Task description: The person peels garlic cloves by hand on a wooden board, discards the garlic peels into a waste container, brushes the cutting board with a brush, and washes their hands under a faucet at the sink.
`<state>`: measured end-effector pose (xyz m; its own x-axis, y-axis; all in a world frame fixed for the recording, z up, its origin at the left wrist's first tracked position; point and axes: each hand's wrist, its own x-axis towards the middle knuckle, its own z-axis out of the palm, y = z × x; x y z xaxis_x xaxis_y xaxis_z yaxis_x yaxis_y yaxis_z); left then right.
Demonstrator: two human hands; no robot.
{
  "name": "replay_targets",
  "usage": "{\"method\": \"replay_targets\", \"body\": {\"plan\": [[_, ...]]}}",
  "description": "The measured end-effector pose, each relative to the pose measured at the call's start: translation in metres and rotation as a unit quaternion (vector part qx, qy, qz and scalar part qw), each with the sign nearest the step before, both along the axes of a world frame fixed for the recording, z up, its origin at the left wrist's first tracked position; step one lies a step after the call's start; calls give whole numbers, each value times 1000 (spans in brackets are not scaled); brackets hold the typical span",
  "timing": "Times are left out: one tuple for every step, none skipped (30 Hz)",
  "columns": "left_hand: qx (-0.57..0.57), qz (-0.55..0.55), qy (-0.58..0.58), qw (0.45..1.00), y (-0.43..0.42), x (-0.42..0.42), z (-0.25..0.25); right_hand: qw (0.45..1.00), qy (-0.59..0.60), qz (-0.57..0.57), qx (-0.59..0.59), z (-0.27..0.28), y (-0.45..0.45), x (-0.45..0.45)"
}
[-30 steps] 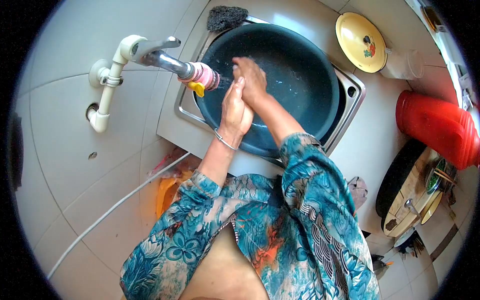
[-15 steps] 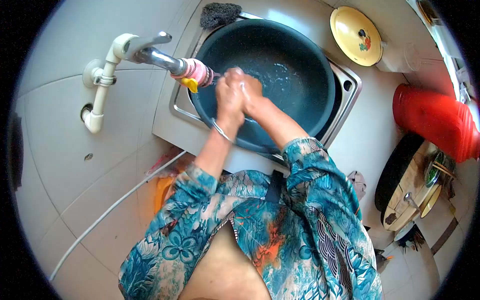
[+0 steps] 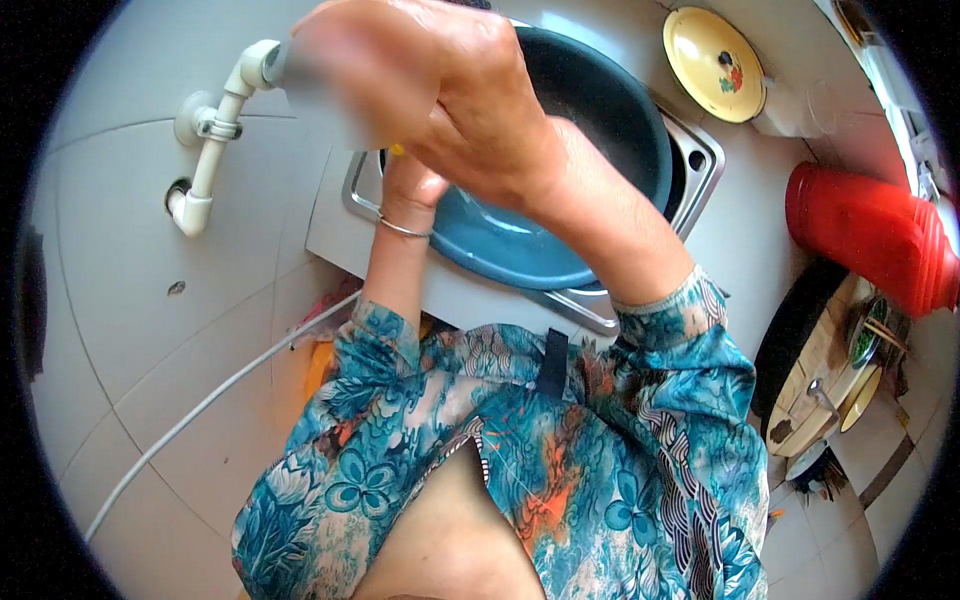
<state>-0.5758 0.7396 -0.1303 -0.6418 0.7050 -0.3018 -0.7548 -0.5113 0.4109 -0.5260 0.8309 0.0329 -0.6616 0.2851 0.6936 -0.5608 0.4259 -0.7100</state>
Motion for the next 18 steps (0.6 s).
{"method": "replay_targets", "body": {"plan": [[65, -23, -61, 996, -3, -5, -5, 999, 7, -17, 45, 0, 2, -1], [53, -33, 42, 997, -6, -5, -9, 997, 0, -36, 63, 1, 2, -1], [68, -37, 34, 996, -9, -7, -11, 995, -8, -55, 81, 2, 1, -1], [81, -40, 25, 996, -12, -7, -11, 992, -16, -74, 99, 4, 1, -2], [103, -74, 42, 991, -16, -12, -18, 993, -22, -77, 88, -1, 1, -2], [126, -108, 59, 984, -19, -19, -33, 992, -25, -89, 90, -4, -3, -1], [123, -102, 59, 985, -18, -16, -27, 990, -28, -102, 92, -7, -8, 0], [119, -96, 60, 986, -17, -14, -21, 989, -31, -114, 93, -11, -12, 2], [90, -54, 42, 994, -12, -4, -15, 980, -21, -139, 142, -16, -19, 8], [61, -11, 26, 998, -8, 3, -5, 967, -10, -165, 191, -23, -24, 12], [77, -9, 32, 996, -6, 5, -6, 960, 65, -178, 206, -32, -24, 6], [92, -7, 40, 995, -4, 6, -7, 996, -39, -59, 63, -34, -29, 15], [105, -9, 43, 993, -5, 10, -11, 997, -37, -41, 50, -50, -27, 16], [37, -11, 160, 986, -3, 14, -3, 998, -35, -24, 41, -69, -24, 18], [-45, -7, 278, 960, -1, 18, 5, 999, -43, -22, 22, -88, -27, 21], [-124, 5, 378, 917, 0, 22, 13, 996, -47, -57, 52, -95, -37, 23], [-18, -32, 205, 978, 9, 25, 14, 991, -52, -92, 80, -96, -47, 24], [85, -68, 22, 994, 15, 31, 16, 967, -55, -167, 186, -90, -55, 29]]}}
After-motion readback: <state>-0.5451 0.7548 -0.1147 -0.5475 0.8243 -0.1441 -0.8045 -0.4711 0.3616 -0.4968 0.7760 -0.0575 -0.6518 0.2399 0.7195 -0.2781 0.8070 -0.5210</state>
